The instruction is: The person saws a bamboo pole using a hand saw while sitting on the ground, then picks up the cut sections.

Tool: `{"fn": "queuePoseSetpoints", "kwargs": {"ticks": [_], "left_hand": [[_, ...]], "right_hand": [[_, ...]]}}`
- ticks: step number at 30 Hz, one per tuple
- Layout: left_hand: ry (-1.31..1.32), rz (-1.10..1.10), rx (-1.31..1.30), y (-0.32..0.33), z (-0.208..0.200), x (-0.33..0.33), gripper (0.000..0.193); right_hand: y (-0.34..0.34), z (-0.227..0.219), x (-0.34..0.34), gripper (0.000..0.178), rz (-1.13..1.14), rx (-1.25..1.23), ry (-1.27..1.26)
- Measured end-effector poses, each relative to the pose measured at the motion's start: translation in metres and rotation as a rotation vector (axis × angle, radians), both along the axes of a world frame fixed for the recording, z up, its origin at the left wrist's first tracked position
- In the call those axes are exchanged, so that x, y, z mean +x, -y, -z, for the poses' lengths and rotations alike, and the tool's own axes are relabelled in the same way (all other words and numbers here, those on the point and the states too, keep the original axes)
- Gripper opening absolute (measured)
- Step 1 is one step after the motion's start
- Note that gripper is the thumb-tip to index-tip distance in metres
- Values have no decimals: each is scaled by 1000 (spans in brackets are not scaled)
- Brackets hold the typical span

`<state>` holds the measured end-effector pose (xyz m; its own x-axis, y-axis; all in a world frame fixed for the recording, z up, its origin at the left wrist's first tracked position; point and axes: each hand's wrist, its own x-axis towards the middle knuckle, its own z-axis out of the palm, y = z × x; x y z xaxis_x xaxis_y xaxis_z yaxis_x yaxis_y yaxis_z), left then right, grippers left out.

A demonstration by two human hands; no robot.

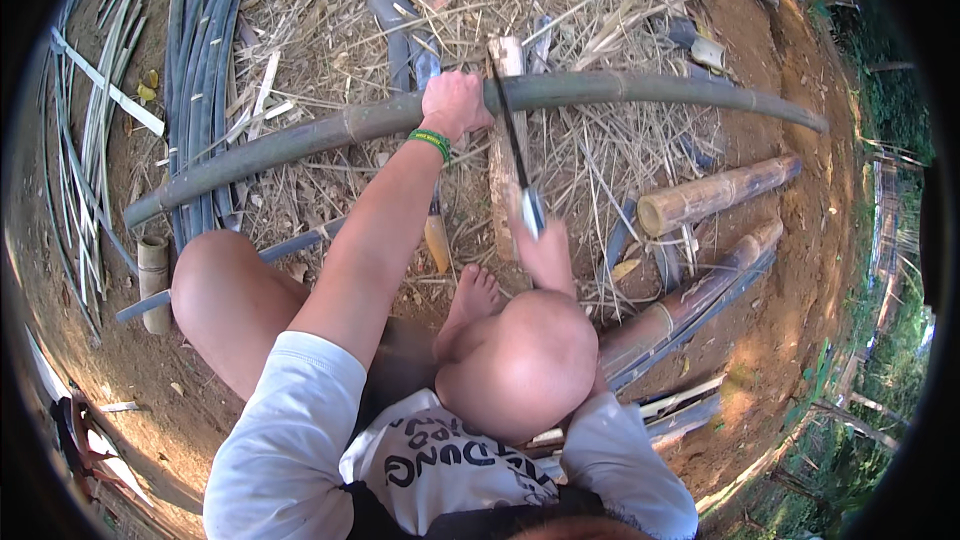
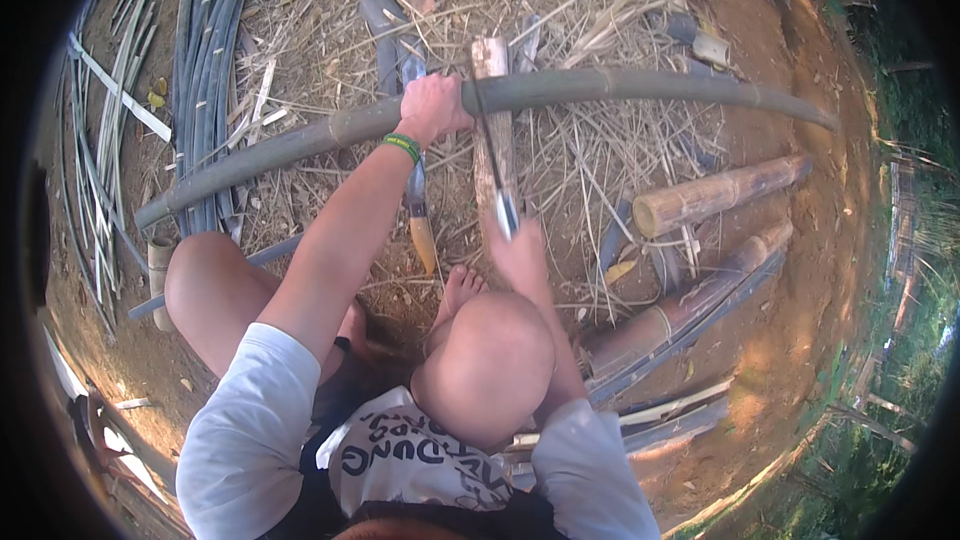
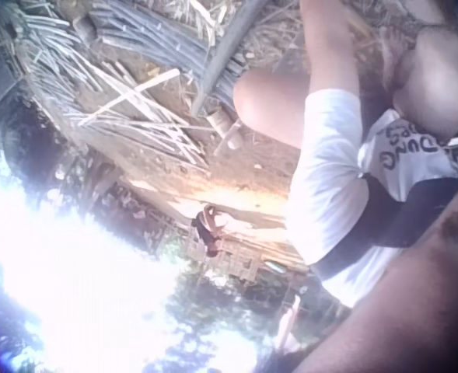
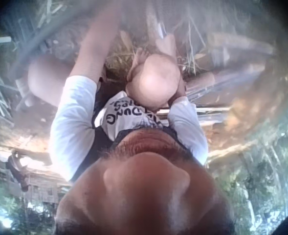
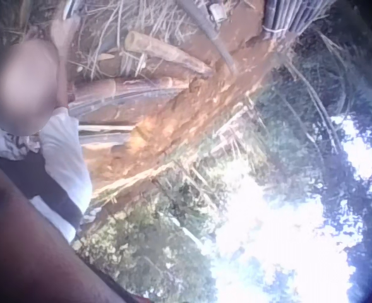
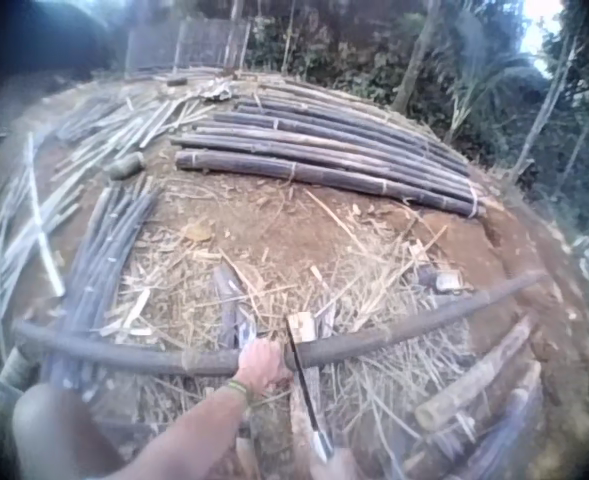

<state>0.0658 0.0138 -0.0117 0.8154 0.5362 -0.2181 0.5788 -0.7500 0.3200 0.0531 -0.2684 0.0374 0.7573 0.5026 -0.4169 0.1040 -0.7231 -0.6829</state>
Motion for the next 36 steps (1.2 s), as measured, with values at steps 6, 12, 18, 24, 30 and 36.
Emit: {"fn": "queuePoseSetpoints", "kwargs": {"ticks": [6, 12, 18, 24, 30, 36], "left_hand": [[41, 43, 34, 17, -15, 11, 51], [182, 12, 190, 32, 11, -2, 57], [365, -40, 418, 57, 36, -14, 67], [312, 40, 303, 35, 23, -13, 53], [-107, 180, -86, 12, -32, -14, 72], [7, 113, 53, 38, -37, -27, 76]], "right_hand": [[54, -31, -19, 37, 235, -166, -94], [15, -10, 16, 32, 139, 303, 136], [27, 0, 1, 35, 218, 263, -2], [58, 27, -26, 35, 259, 292, 26], [77, 22, -42, 34, 329, 293, -8], [75, 15, -40, 33, 237, 263, 54]]}}
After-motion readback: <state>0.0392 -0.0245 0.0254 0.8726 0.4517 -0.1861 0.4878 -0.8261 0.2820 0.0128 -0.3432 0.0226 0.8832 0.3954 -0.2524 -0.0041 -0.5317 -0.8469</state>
